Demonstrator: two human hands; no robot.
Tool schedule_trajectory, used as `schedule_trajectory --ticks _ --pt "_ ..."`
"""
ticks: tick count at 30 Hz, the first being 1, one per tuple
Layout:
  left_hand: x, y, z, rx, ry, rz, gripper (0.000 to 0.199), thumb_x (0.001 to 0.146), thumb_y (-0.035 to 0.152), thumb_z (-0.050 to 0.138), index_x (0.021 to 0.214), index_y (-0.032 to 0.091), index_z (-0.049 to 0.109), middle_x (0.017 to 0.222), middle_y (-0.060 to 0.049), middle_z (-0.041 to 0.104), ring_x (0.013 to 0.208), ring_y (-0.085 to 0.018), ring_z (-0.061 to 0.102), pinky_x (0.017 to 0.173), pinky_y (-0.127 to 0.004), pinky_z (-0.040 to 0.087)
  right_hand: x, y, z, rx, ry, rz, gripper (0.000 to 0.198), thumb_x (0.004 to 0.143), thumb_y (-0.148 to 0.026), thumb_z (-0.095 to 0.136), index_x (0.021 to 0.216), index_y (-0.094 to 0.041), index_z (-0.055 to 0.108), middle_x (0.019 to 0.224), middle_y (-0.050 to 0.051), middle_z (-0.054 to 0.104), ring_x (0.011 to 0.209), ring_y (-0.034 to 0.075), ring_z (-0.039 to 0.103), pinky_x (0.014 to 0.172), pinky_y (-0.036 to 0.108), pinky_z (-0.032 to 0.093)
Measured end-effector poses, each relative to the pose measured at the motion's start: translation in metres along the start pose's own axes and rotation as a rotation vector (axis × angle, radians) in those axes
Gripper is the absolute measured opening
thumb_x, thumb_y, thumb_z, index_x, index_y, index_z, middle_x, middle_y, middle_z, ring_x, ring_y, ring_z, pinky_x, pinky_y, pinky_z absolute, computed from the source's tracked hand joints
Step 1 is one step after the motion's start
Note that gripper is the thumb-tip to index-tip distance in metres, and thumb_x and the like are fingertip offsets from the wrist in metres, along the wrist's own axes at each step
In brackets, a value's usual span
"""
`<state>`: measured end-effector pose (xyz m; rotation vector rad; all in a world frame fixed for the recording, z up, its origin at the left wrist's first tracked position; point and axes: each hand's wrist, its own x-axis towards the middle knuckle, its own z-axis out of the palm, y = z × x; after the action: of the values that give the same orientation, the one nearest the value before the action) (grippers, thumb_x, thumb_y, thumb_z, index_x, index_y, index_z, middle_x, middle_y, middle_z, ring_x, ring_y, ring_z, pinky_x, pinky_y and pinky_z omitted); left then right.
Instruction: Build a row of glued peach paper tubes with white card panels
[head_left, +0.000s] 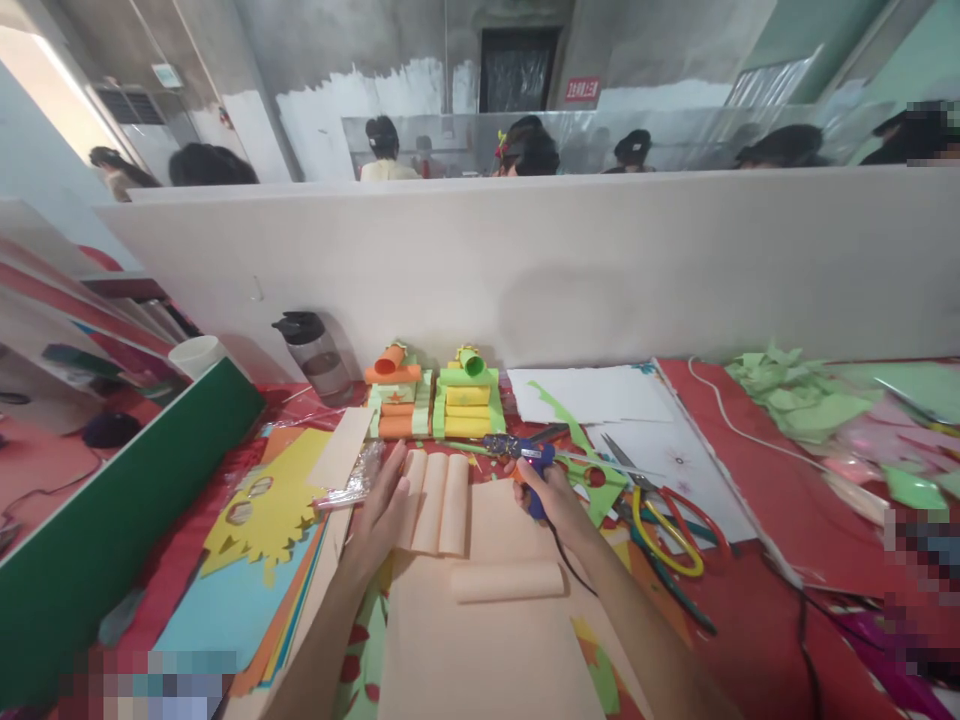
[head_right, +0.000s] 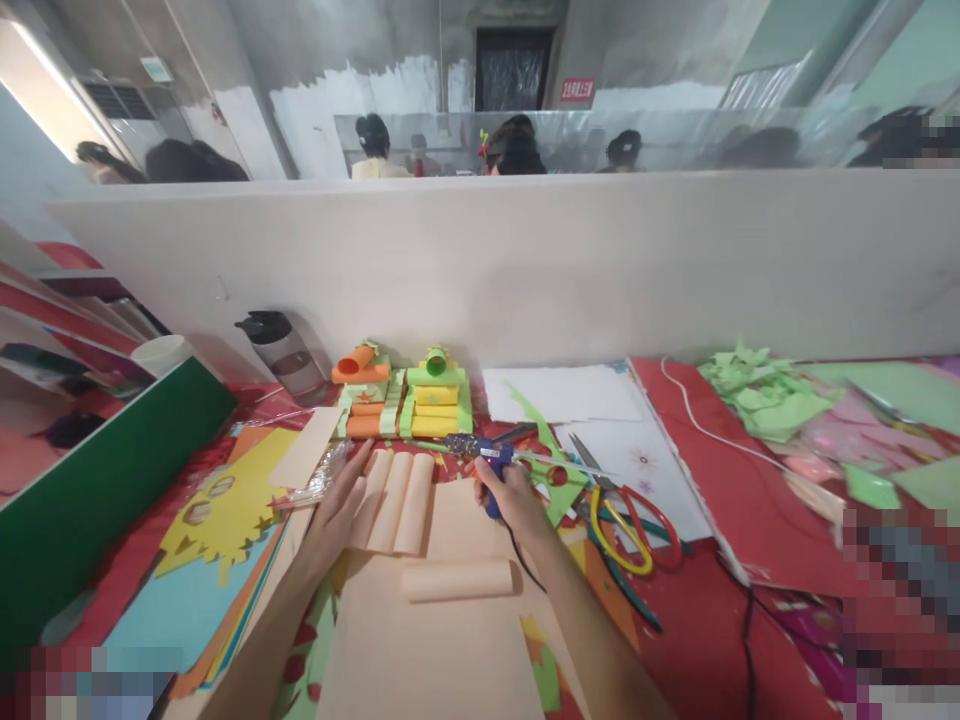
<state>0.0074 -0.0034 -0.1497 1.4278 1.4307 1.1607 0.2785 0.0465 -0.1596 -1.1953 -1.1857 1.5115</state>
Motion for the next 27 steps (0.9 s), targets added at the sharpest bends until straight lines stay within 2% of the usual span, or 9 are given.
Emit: schedule_trajectory --ticks 2,5,11,17,22,27 --pt "0.001 -0.001 0.002 -0.016 0.014 -0.029 0.055 0.097 0.046 0.044 0.149 0.031 0.037 0.16 -0.001 0.029 0.148 -0.021 0.023 0.123 -0.038 0.014 -0.001 0.0 -0.001 -0.012 -0.02 -0.002 0.051 0.081 -0.066 0.06 0.087 -0.016 0.064 0.061 0.002 0.06 0.051 0.012 0.054 0.044 0.021 0.04" --pt "0.005 -0.005 -0.001 -0.079 0.043 -0.063 0.05 0.095 0.046 0.049 0.143 0.033 0.048 0.157 0.0 0.037 0.147 -0.023 0.027 0.122 -0.039 0.018 -0.002 0.0 -0.003 -0.057 -0.046 0.012 0.054 0.083 -0.069 0.056 0.083 -0.015 0.063 0.064 0.004 0.062 0.05 0.012 0.055 0.045 0.022 0.042" --pt "0.009 -0.016 -0.005 -0.24 0.084 -0.168 0.045 0.089 0.045 0.06 0.131 0.031 0.061 0.15 -0.002 0.047 0.143 -0.027 0.035 0.12 -0.043 0.024 -0.003 0.001 -0.011 -0.174 -0.1 0.067 0.055 0.086 -0.069 0.049 0.085 -0.016 0.062 0.06 0.0 0.058 0.04 0.009 0.051 0.033 0.019 0.03" --pt "0.014 -0.014 0.004 -0.363 0.062 -0.094 0.051 0.081 0.04 0.07 0.13 0.027 0.061 0.157 -0.004 0.036 0.142 -0.03 0.036 0.118 -0.043 0.029 -0.006 0.005 -0.012 -0.258 -0.022 0.103 0.054 0.087 -0.068 0.049 0.078 -0.016 0.06 0.057 -0.001 0.056 0.037 0.01 0.053 0.032 0.019 0.031" --pt "0.017 -0.018 0.009 -0.378 0.093 -0.062 0.055 0.074 0.037 0.076 0.126 0.023 0.063 0.155 -0.009 0.039 0.139 -0.032 0.04 0.116 -0.045 0.033 -0.007 0.007 -0.009 -0.338 0.019 0.093 0.055 0.089 -0.066 0.046 0.065 -0.017 0.054 0.051 -0.001 0.055 0.039 0.012 0.057 0.037 0.02 0.039" --pt "0.016 -0.019 0.009 -0.356 0.1 -0.055 0.056 0.076 0.036 0.075 0.128 0.023 0.062 0.155 -0.008 0.039 0.14 -0.031 0.04 0.117 -0.044 0.032 -0.008 0.01 -0.006 -0.417 0.071 0.079 0.054 0.089 -0.067 0.044 0.067 -0.019 0.053 0.049 -0.001 0.056 0.038 0.012 0.057 0.04 0.021 0.041"
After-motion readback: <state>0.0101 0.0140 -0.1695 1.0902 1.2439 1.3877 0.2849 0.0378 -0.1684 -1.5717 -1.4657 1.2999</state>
